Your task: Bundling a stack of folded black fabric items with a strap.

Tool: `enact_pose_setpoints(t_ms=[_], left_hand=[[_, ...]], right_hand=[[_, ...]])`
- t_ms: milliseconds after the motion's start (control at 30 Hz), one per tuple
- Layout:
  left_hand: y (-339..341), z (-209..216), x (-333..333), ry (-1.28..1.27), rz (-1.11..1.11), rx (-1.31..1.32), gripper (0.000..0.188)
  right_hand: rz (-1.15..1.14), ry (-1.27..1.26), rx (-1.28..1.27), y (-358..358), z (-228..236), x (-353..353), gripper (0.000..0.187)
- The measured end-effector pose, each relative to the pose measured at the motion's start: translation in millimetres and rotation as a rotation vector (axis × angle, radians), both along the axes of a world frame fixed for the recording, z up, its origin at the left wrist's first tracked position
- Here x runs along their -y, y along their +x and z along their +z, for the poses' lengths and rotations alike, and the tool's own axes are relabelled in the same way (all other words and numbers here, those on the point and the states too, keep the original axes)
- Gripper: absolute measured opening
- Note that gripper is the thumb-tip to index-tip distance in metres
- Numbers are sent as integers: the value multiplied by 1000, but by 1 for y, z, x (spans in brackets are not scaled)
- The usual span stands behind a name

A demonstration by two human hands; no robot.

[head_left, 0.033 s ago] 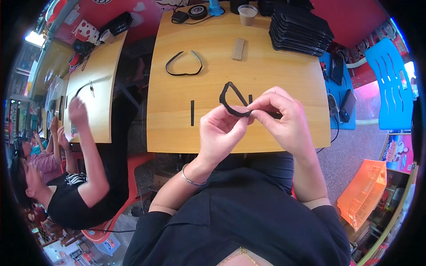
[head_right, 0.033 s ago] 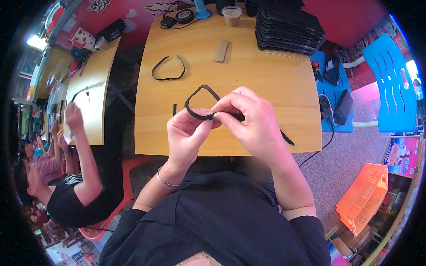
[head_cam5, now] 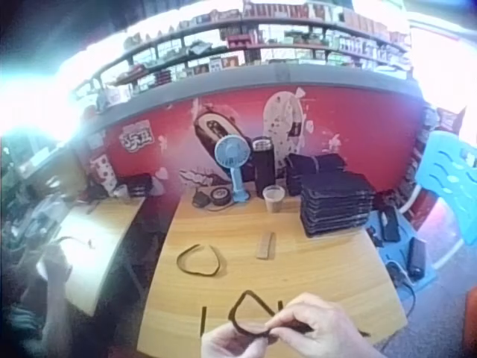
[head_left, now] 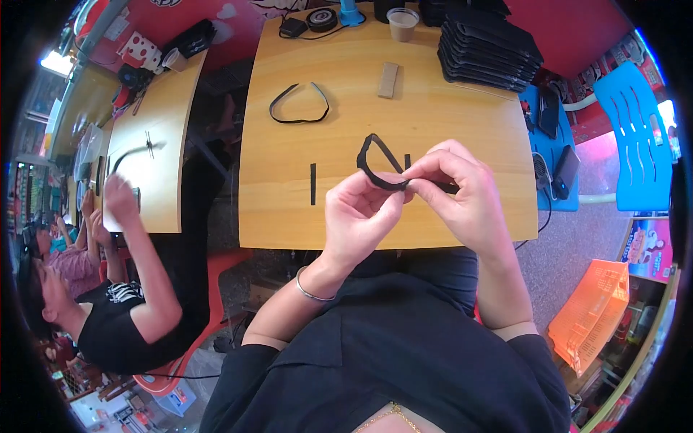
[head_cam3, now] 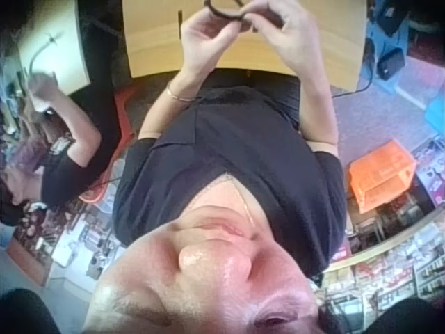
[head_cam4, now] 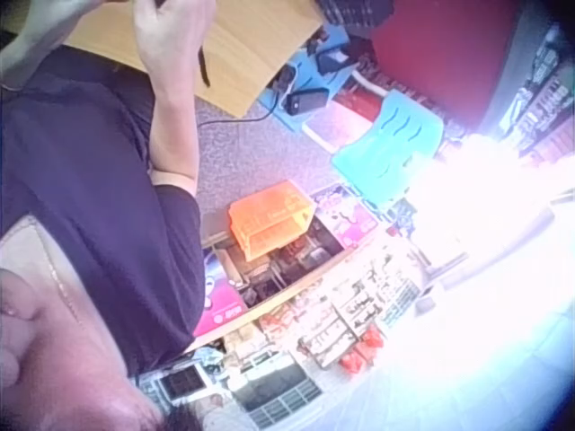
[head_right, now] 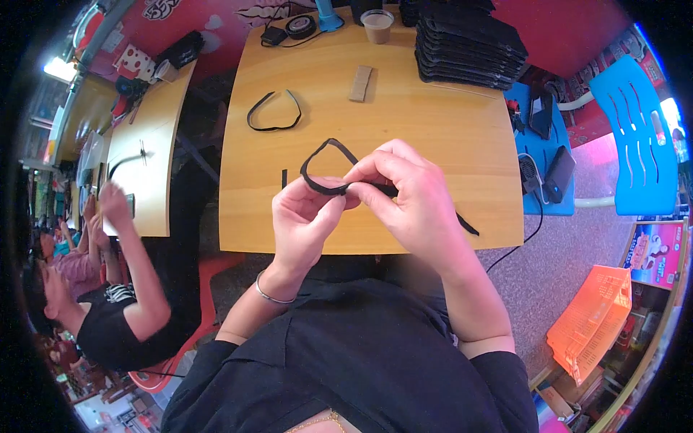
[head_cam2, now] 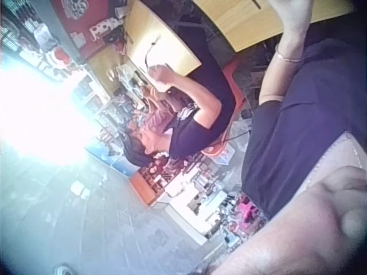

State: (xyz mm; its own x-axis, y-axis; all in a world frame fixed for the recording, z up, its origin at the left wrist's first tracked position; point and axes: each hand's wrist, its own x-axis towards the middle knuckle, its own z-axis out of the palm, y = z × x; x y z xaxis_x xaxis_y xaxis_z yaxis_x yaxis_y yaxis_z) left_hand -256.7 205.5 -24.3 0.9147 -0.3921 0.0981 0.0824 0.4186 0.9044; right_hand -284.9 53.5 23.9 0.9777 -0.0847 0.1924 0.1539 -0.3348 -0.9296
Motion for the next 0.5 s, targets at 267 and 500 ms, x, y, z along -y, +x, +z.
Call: enact_pose_setpoints(t_ms=[267, 500], left_hand=[[2, -5, 1, -103, -11, 27, 13], [1, -8, -5, -154, 1, 95, 11]], right_hand=[[-38, -130, 90, -2, 0, 0, 18], [-34, -45, 18, -10, 1, 0, 24]])
